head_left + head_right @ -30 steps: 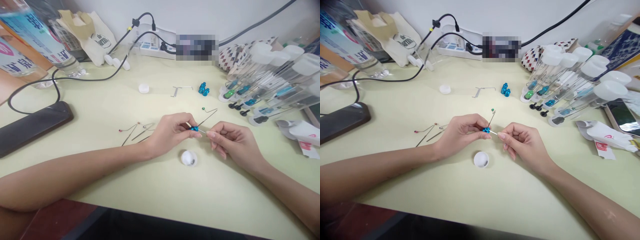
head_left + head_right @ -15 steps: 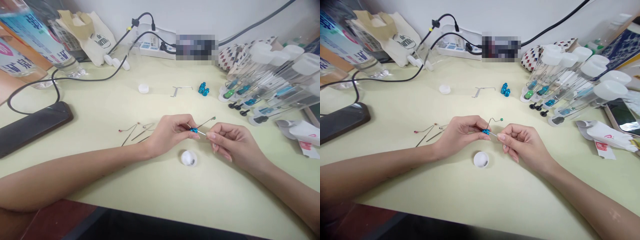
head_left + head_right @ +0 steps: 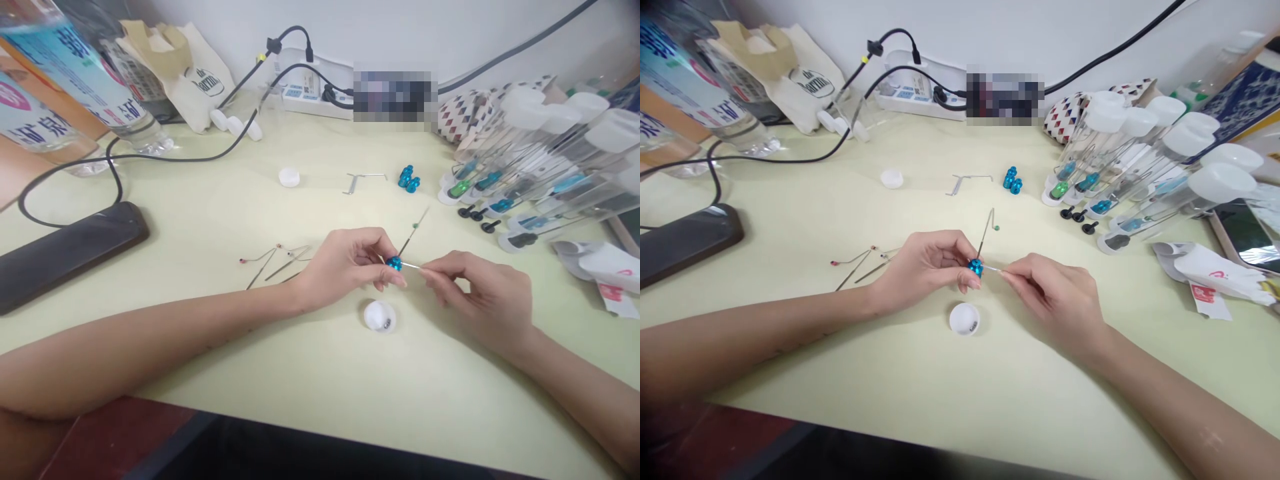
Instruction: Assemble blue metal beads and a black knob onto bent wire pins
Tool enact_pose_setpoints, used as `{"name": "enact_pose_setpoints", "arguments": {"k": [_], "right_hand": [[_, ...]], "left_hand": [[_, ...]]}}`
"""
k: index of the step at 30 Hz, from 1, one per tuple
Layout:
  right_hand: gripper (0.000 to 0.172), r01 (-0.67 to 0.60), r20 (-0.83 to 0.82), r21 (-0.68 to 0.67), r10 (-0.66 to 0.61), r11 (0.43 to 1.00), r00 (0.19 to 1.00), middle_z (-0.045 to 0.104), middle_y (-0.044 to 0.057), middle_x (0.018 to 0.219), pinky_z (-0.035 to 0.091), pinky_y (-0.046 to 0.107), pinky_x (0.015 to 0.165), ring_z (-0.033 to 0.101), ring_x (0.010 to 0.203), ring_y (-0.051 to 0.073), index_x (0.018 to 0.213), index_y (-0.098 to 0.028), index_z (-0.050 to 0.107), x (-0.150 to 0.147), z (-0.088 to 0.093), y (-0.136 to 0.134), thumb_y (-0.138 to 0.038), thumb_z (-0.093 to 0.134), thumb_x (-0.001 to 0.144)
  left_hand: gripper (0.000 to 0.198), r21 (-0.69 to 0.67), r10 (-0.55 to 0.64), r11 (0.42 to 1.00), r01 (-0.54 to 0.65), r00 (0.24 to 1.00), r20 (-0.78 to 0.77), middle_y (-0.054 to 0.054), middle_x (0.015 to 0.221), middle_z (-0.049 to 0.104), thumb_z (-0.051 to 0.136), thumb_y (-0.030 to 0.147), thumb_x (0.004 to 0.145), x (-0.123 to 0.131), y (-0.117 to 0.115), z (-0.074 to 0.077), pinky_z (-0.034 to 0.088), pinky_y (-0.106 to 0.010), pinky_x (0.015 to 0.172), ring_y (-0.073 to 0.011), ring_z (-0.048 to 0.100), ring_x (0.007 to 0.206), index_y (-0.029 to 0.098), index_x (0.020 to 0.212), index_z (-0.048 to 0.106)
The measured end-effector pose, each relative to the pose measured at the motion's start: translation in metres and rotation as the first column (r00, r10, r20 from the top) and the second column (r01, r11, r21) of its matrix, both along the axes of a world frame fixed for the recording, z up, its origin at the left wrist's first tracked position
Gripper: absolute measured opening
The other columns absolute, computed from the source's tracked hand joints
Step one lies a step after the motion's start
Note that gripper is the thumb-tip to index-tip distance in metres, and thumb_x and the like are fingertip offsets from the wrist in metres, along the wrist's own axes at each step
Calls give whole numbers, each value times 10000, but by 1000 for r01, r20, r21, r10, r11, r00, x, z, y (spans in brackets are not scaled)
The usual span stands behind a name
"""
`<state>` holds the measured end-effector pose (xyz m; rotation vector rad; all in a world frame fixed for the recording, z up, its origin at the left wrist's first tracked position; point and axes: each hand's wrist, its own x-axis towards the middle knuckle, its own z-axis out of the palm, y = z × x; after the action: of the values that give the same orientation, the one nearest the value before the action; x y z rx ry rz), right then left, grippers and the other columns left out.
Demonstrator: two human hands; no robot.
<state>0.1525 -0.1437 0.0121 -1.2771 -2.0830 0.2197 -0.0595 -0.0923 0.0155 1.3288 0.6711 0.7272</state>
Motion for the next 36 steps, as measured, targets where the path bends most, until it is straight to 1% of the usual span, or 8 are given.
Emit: {"name": "enact_pose_setpoints", "arguments": {"k": [6, 10, 14, 17, 19, 23, 30, 36], "right_hand": [[143, -133, 266, 305, 50, 943, 963, 698, 13, 692, 452, 279, 531, 637, 612, 160, 852, -258, 664, 7, 3, -1, -125, 626, 818], [118, -96, 285, 286, 11, 953, 959, 687, 1, 669, 440, 268, 518, 602, 563, 138, 864, -255, 636, 5, 3, -3, -145, 595, 854], [72, -33, 156, 144, 10, 989, 988, 630, -33, 579, 360, 236, 433, 493, 446, 80, 822, -232, 618, -2, 4, -3, -175, 602, 863], [85, -43, -105, -120, 30, 992, 994, 566, -57, 513, 323, 212, 379, 443, 382, 53, 777, -218, 616, -8, 8, -4, -215, 611, 862], [140, -87, -296, -355, -24, 931, 955, 543, -59, 501, 309, 195, 344, 419, 347, 42, 744, -206, 604, -10, 10, -3, -275, 612, 867], [239, -206, -461, -675, -187, 708, 867, 535, -56, 501, 274, 160, 315, 390, 316, 21, 734, -187, 583, -9, 11, 2, -383, 608, 868], [215, -292, -527, -736, -245, 611, 814, 542, -63, 519, 223, 137, 309, 356, 317, 12, 866, -205, 552, -7, 9, 7, -407, 623, 856], [182, -311, -554, -696, -207, 647, 807, 559, -62, 562, 280, 152, 355, 391, 368, 29, 946, -232, 528, -9, 8, 6, -408, 549, 905]], "left_hand": [[239, -84, -22, 996, 26, 998, 57, 5, 696, 639, 797, 198, 628, 1, 0, 2, 546, -190, 591, -71, 614, 591, 109, 722, 596], [222, -77, -11, 997, 15, 998, 54, 1, 700, 633, 798, 193, 628, 1, -1, 2, 552, -199, 598, -73, 607, 604, 104, 719, 616], [215, -23, 2, 1000, -1, 1000, 28, -12, 737, 630, 800, 206, 626, 0, 0, 0, 548, -213, 616, -82, 595, 639, 102, 724, 639], [197, 30, 10, 999, -11, 1000, 22, -21, 758, 637, 788, 208, 646, 0, 1, -2, 535, -215, 664, -89, 592, 688, 104, 737, 647], [188, 73, 21, 997, -22, 1000, 20, -20, 763, 636, 782, 203, 654, 0, 2, -3, 529, -216, 707, -94, 594, 727, 104, 742, 649], [179, 162, 47, 986, -40, 998, -40, -20, 784, 638, 759, 224, 689, 1, 2, -3, 525, -216, 737, -97, 601, 755, 102, 761, 651], [142, 313, 47, 950, 6, 985, -164, -40, 879, 670, 640, 236, 807, 0, 0, 0, 521, -237, 756, -111, 618, 794, 126, 888, 677], [141, 304, 35, 952, 28, 979, -202, -48, 882, 663, 601, 226, 824, 0, 0, -1, 512, -233, 730, -115, 614, 792, 124, 888, 675]]}}
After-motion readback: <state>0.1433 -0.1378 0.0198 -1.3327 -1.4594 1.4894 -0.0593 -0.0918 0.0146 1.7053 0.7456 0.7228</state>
